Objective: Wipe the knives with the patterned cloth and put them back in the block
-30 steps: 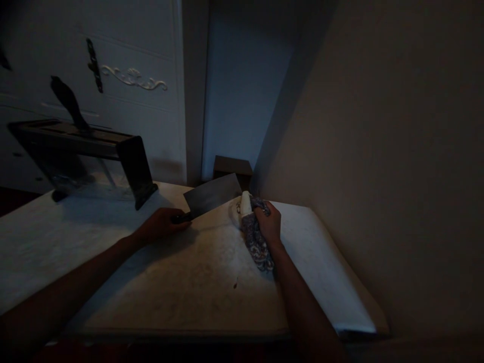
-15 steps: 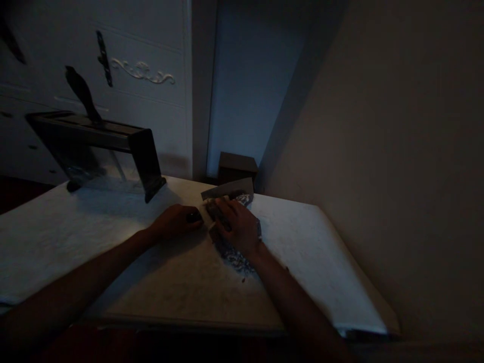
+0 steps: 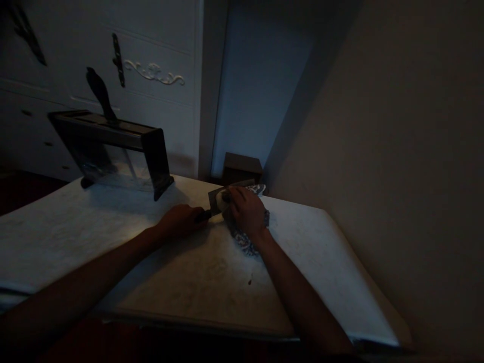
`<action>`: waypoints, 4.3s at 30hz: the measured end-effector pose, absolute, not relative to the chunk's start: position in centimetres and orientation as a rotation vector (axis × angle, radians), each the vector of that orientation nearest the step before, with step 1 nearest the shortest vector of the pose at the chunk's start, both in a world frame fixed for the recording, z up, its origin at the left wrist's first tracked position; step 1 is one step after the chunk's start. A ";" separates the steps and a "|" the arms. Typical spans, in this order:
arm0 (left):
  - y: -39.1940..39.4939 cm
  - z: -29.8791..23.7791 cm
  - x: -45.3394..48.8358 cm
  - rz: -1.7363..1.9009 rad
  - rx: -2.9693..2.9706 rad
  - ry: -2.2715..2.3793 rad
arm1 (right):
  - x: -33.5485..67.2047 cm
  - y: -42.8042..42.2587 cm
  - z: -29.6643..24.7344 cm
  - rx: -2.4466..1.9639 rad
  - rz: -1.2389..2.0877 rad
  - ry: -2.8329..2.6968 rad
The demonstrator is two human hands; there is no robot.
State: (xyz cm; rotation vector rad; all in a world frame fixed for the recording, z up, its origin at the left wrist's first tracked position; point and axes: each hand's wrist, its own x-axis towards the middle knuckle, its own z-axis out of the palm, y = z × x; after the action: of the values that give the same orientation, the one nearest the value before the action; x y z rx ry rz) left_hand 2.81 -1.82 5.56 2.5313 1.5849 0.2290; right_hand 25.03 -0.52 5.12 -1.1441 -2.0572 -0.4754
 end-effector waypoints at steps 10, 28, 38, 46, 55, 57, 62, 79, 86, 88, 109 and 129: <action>-1.6 5.4 2.8 0.205 2.512 1.633 | 30.3 2.5 4.5 -1.613 -0.273 -1.558; -1.4 3.9 3.3 0.754 1.930 1.299 | 33.9 3.1 2.2 -1.450 0.059 -1.498; -2.4 3.3 3.8 0.694 1.606 1.084 | 33.0 1.4 2.1 -1.379 0.076 -1.668; -2.8 3.7 3.9 0.608 1.513 1.003 | 31.9 -0.2 2.5 -1.266 0.187 -1.746; -2.9 3.4 3.3 0.616 1.261 0.697 | 30.1 -2.1 2.1 -1.308 0.277 -1.730; -2.8 3.2 3.2 0.631 1.121 0.535 | 29.8 -2.4 2.2 -1.294 0.303 -1.749; -2.7 3.5 3.2 0.585 0.814 0.191 | 29.5 -2.8 2.4 -1.266 0.322 -1.776; -1.9 3.6 2.1 0.451 0.694 0.353 | 29.2 -3.4 2.5 -1.234 0.363 -1.782; -1.7 3.5 2.2 0.448 0.686 0.350 | 29.1 -3.4 2.7 -1.225 0.381 -1.734; -1.7 3.6 2.2 0.441 0.688 0.346 | 29.1 -3.4 2.7 -1.205 0.366 -1.733; -1.6 3.4 2.3 0.420 0.781 0.388 | 28.9 -3.9 2.0 -1.207 0.424 -1.656; -2.2 4.6 2.9 0.387 0.891 0.590 | 25.2 -4.1 5.3 -1.003 -0.080 -1.836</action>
State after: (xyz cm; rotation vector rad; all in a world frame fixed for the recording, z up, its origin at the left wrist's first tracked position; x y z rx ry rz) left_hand 2.94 -2.23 4.61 0.8907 0.5904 0.3872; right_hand 25.20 -4.13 5.34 -1.0034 -1.8364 -0.0802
